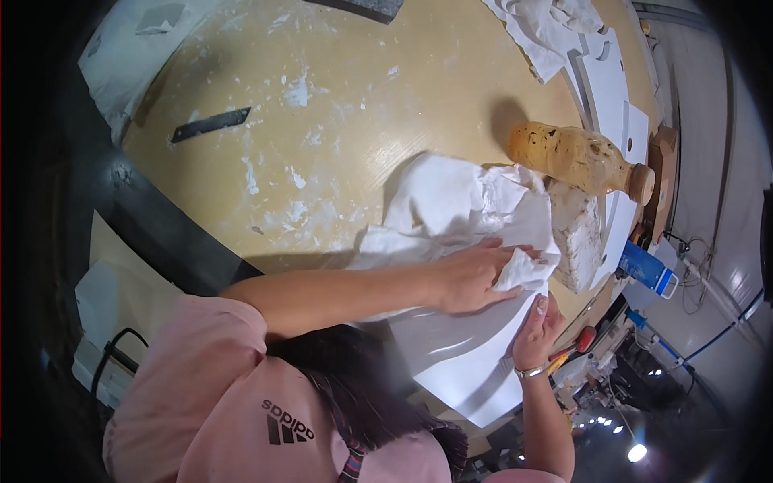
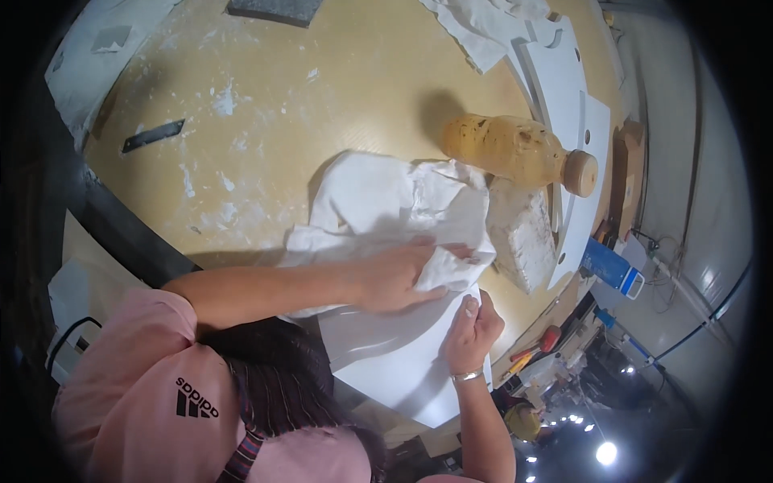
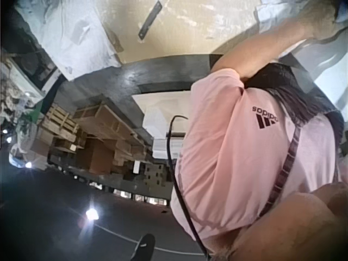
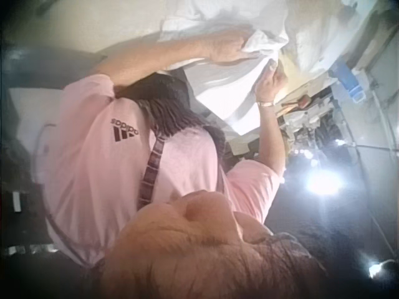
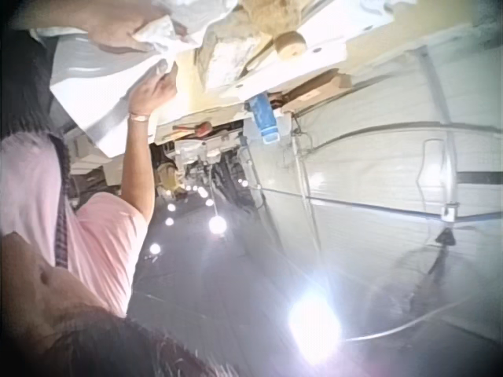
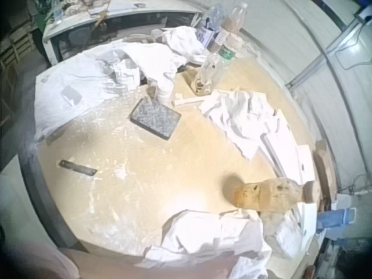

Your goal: The person scrapes the edges and surfaces of white wooden panels with a small blade, applies liquid from a bottle onto a cloth, and wipes down the panels with the cloth.

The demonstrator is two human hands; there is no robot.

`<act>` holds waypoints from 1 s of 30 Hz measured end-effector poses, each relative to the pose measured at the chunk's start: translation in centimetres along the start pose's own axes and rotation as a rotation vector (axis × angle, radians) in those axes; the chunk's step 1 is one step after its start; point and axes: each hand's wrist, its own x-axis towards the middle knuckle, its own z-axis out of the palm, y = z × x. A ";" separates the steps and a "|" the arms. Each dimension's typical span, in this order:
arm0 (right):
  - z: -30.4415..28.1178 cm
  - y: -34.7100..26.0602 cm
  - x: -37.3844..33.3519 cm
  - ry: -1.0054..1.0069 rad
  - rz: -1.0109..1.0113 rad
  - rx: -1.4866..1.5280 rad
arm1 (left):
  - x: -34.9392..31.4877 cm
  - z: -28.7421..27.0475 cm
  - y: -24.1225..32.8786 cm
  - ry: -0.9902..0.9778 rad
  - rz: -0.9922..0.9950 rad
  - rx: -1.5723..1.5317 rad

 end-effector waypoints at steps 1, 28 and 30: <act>0.3 0.2 -0.1 0.132 -0.102 -0.016 | -1.1 0.8 -0.1 -0.001 0.006 -0.013; 1.0 0.2 -0.2 0.108 -0.050 0.021 | -8.3 -2.2 0.8 -0.199 -0.189 -0.246; 1.0 0.5 0.2 0.087 -0.053 0.076 | -7.8 -1.3 -0.6 -0.123 -0.152 -0.205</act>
